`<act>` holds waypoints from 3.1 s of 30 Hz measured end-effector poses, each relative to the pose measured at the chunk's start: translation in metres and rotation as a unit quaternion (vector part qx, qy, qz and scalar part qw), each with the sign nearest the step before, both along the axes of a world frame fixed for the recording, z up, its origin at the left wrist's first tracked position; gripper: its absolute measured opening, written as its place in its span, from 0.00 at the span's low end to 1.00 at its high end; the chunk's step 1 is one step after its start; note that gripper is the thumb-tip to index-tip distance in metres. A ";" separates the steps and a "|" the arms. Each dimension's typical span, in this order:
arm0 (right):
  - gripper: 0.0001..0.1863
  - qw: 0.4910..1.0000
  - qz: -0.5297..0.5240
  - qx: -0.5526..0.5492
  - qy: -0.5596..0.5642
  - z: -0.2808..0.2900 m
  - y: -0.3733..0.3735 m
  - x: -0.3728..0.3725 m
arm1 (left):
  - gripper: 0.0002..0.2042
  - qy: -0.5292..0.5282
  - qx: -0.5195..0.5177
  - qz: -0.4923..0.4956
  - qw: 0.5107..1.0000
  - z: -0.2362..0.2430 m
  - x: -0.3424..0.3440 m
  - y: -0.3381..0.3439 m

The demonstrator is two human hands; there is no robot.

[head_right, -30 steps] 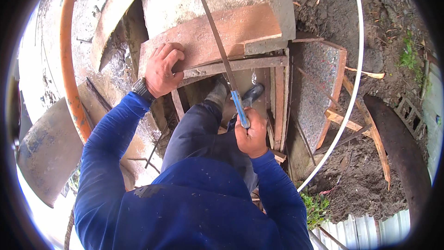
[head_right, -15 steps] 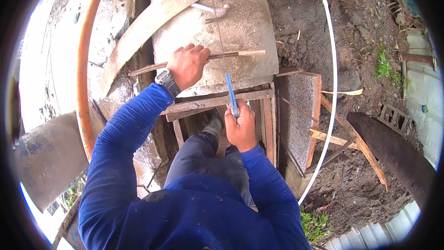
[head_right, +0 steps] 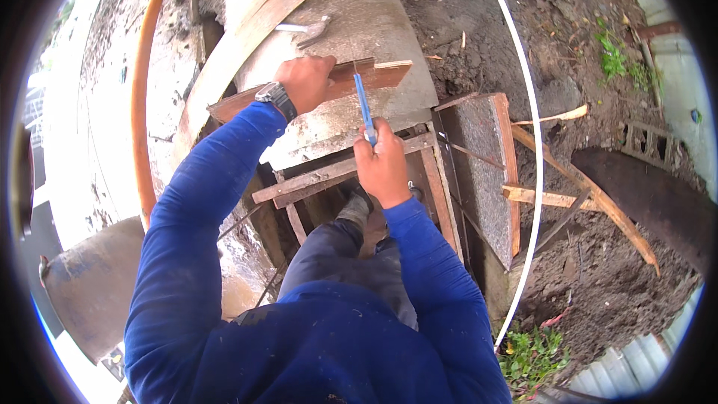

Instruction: The person uses a hand saw to cut a rectangular wooden plank placed on a makeshift wooden support. After sawing, the person removes the cut piece and sets it aside, then picks up another plank and repeats the sawing process.

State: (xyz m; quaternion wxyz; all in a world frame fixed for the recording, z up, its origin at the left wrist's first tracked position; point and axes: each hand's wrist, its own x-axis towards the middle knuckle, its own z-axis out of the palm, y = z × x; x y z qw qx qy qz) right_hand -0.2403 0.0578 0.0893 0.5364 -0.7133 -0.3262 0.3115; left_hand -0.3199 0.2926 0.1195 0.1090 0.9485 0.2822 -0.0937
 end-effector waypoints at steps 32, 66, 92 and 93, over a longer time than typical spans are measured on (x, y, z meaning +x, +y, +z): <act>0.10 0.986 -0.162 -0.006 -0.044 0.004 -0.158 0.125 | 0.16 -0.013 0.013 -0.130 0.991 -0.046 0.219 -0.151; 0.22 0.980 -0.158 -0.025 -0.117 0.038 -0.153 0.141 | 0.19 0.033 -0.016 -0.107 0.994 -0.034 0.237 -0.148; 0.26 0.978 -0.175 -0.103 -0.043 0.106 -0.276 0.056 | 0.20 0.035 0.006 -0.135 0.990 -0.040 0.247 -0.124; 0.26 0.977 -0.163 -0.120 -0.073 0.101 -0.263 0.063 | 0.20 0.020 -0.007 -0.129 0.991 -0.042 0.243 -0.125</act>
